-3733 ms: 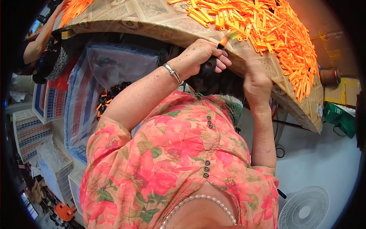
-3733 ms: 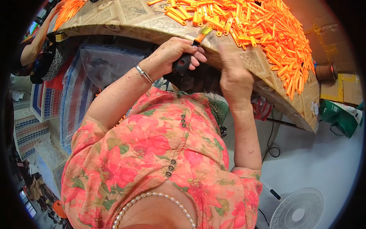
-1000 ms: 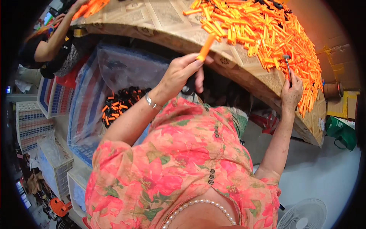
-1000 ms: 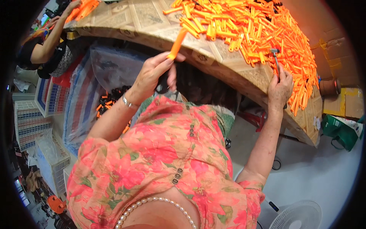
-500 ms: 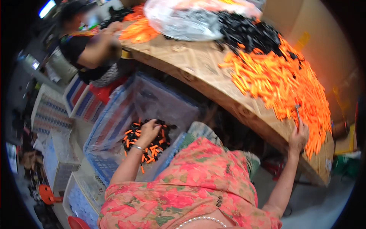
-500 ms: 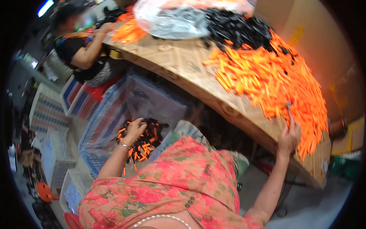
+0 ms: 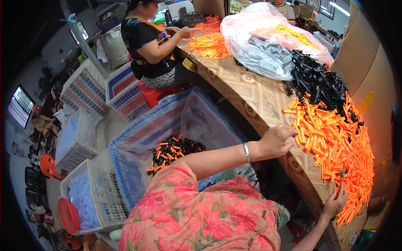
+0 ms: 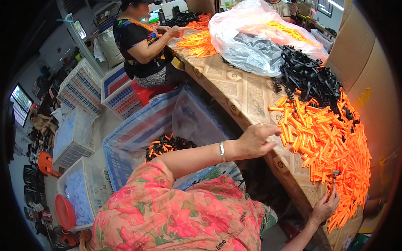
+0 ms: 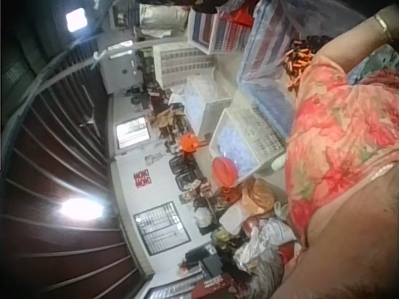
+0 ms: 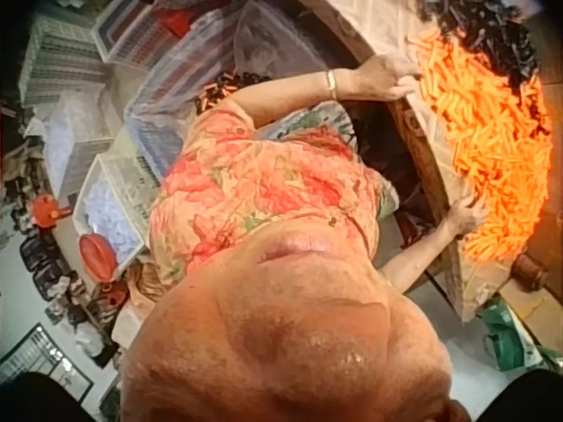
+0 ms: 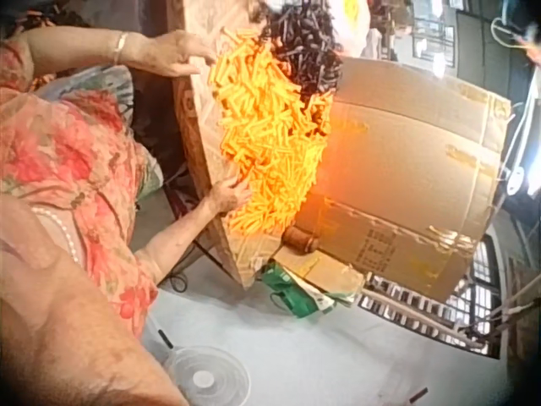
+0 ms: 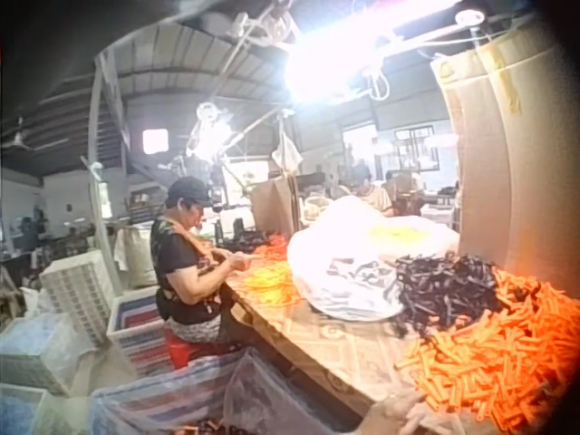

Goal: The person assembles small orange plastic components by inserting them into a black plastic holder and striking them with a hammer to secure them. The person repeatedly picks up orange pieces from a pile, places them into the holder, and uses a hammer to drive them into place, then discards the finished assembly.

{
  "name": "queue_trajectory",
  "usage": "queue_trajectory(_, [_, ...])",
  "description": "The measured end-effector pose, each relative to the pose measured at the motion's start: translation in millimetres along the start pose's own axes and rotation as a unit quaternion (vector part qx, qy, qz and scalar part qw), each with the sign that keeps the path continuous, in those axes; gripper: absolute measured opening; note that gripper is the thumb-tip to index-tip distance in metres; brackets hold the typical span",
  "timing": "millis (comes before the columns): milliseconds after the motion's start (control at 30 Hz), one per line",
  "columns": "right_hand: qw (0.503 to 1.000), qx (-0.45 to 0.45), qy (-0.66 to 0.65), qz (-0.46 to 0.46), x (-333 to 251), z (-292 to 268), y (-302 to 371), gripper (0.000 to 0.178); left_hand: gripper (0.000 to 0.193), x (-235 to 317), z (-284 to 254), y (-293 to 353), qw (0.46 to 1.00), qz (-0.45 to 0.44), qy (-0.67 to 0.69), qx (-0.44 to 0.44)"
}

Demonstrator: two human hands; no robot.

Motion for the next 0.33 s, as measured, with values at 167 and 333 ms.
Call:
queue_trajectory(167, [1.0, -0.001, 0.008, -0.004, 6, -2, 4, 0.043, 0.033, 17, 41, -18, 0.997, 0.029, -0.03, -0.06])
queue_trajectory(333, [1.0, -0.005, 0.01, -0.002, 8, 0, 2, 0.045, 0.037, 0, 77, -28, 0.987, 0.0, -0.102, -0.125])
Point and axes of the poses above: each hand's wrist, its own y-axis away from the middle knuckle, its own z-axis out of the palm, x = y × z, the point moved 6 cm from there along -y, towards the middle knuckle, and after that the axes turned 10 degrees about -y, right-handed, at the moved point
